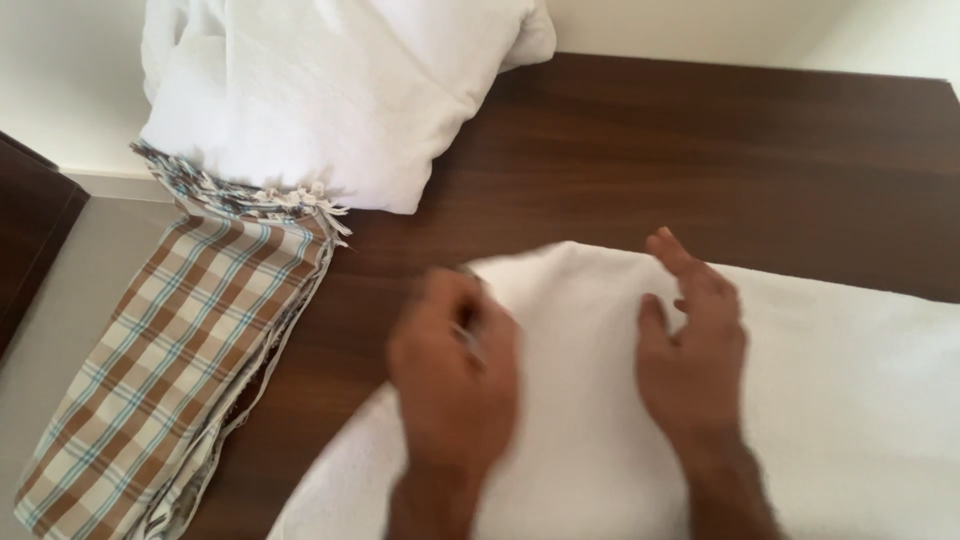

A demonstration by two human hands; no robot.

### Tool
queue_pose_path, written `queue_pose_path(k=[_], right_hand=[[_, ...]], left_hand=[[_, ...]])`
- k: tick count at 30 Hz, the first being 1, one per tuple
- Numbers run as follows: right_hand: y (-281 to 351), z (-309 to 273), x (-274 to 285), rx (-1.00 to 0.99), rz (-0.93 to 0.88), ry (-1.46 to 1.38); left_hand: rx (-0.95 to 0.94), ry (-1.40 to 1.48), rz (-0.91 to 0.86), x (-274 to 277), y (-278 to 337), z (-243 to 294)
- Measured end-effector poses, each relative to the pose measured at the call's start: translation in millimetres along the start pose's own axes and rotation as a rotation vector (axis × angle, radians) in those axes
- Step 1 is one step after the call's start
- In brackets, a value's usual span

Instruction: The person folds a white towel on a wooden table. They smooth the towel with both hands, fold it in half, and then fold it again to create a neat rectangular shape. A plaid towel and a white pillow are visible nearby.

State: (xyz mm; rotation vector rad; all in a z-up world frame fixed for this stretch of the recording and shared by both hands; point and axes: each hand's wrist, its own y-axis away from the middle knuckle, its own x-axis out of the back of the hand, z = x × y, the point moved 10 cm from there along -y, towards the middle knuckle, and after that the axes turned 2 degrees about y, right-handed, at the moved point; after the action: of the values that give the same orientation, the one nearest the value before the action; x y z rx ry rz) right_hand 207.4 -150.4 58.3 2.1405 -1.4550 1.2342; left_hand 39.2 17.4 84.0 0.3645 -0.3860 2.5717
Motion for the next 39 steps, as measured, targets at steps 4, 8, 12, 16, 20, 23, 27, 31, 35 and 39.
queue_pose_path(k=[4, 8, 12, 16, 20, 23, 27, 31, 35, 39], right_hand=[[4.8, 0.7, 25.1, 0.008, 0.023, -0.188], [14.5, 35.3, 8.2, -0.217, -0.141, -0.170], [9.9, 48.3, -1.3, -0.285, -0.185, -0.181], [6.0, 23.1, -8.8, -0.052, -0.211, -0.069], [5.2, 26.1, 3.2, -0.066, -0.144, -0.114], [6.7, 20.0, 4.2, -0.065, -0.105, -0.159], [6.0, 10.8, 5.6, -0.058, -0.054, -0.212], [6.1, 2.7, 4.8, -0.002, -0.045, -0.228], [6.7, -5.5, -0.6, 0.014, -0.101, -0.250], [9.8, 12.6, -19.9, -0.179, -0.261, -0.321]], left_hand=[[0.228, -0.117, -0.532, -32.5, 32.8, 19.2], [0.126, -0.191, -1.345, -101.1, 116.3, -1.5], [0.208, -0.210, -1.437, -106.8, 128.3, -12.5], [0.418, -0.424, -1.290, -74.5, 100.2, -27.4], [0.501, -0.563, -1.139, -57.6, 81.4, -34.8], [0.568, -0.666, -1.004, -32.5, 66.3, -41.5], [0.651, -0.788, -0.812, 2.4, 46.5, -47.5], [0.608, -0.647, -0.645, 5.3, 35.0, -29.9], [0.431, -0.311, -0.319, 6.6, 23.1, -0.4], [0.001, -0.060, -0.121, -3.5, 32.6, 39.8]])
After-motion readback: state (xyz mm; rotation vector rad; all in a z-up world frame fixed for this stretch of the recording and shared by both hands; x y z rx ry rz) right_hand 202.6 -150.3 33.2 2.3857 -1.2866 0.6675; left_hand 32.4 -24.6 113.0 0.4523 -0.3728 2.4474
